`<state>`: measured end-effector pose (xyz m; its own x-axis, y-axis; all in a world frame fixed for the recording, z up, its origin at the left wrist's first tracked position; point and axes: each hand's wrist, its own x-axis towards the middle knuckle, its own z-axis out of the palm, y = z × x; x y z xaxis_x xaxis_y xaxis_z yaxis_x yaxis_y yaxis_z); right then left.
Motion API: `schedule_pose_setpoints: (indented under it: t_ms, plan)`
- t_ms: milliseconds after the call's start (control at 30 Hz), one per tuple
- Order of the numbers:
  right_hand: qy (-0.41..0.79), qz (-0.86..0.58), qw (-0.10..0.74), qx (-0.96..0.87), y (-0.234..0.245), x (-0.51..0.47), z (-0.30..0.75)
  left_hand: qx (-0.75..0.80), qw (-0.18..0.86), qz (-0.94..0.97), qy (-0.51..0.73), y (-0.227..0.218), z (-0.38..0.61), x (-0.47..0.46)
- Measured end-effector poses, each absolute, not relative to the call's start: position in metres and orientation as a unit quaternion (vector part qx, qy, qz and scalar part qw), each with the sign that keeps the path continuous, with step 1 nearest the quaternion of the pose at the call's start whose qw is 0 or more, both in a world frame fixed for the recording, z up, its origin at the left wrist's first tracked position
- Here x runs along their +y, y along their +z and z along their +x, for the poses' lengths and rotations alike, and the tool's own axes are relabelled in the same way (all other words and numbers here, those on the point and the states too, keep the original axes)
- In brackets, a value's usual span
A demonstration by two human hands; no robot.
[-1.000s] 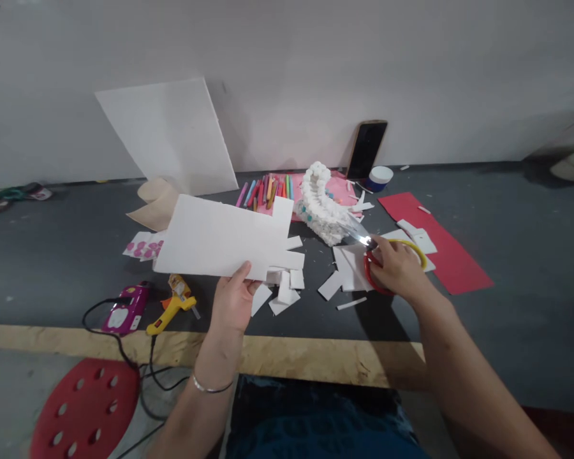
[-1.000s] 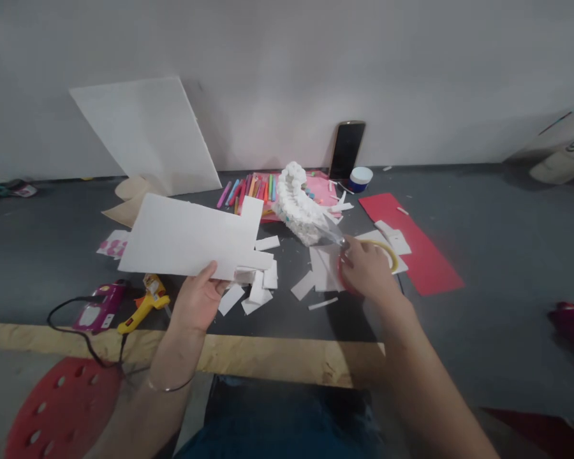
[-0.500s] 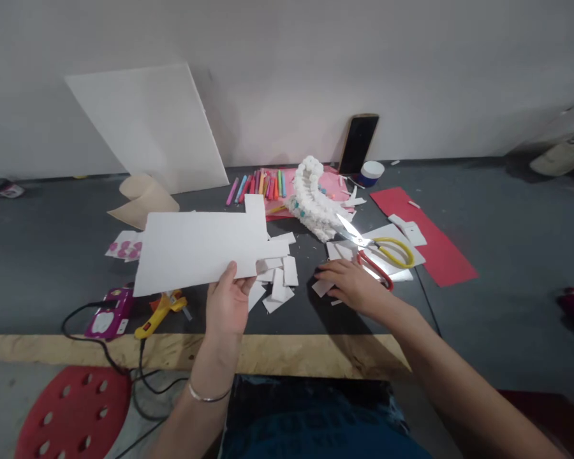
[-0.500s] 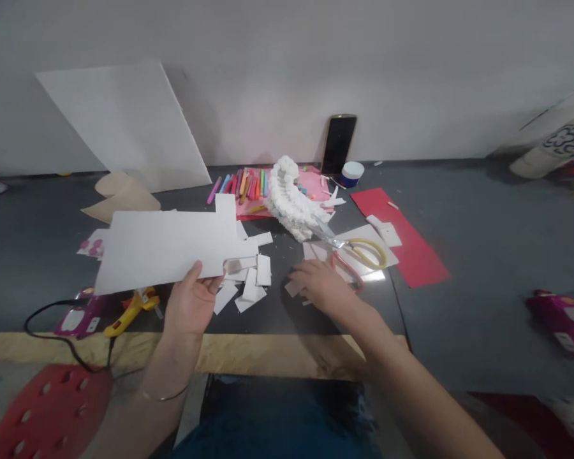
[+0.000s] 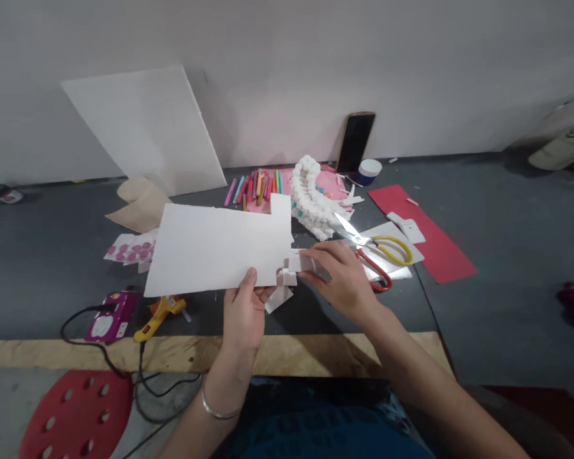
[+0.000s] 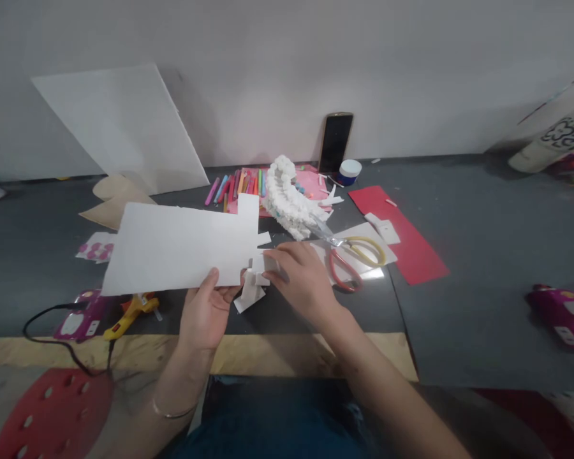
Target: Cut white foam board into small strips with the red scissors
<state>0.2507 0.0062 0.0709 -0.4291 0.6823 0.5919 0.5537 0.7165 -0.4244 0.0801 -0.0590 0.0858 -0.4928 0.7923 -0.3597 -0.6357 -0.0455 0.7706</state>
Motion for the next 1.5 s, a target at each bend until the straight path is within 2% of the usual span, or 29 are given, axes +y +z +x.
schedule_pose_setpoints:
  t_ms: [767, 867, 1100, 1300, 1400, 1500]
  plan:
    - [0.049, -0.360, 0.365, -0.857, 0.071, 0.004, 0.244, 0.475, 0.506, 0.094, 0.714, 0.087, 0.094, -0.061]
    - [0.080, -0.357, 0.380, -0.849, 0.068, 0.003, 0.242, 0.462, 0.502, 0.083, 0.727, 0.088, 0.100, -0.060]
    - [0.261, -0.378, 0.358, -0.813, 0.063, -0.003, 0.238, 0.465, 0.501, 0.029, 0.729, 0.084, 0.100, -0.059]
    - [0.244, -0.367, 0.382, -0.812, 0.063, -0.006, 0.231, 0.433, 0.513, 0.095, 0.735, 0.079, 0.110, -0.060]
    - [0.239, -0.368, 0.384, -0.813, 0.063, -0.009, 0.228, 0.452, 0.483, 0.100, 0.744, 0.077, 0.113, -0.058]
    - [0.288, -0.382, 0.412, -0.776, 0.064, -0.014, 0.228, 0.469, 0.462, 0.095, 0.747, 0.078, 0.110, -0.055]
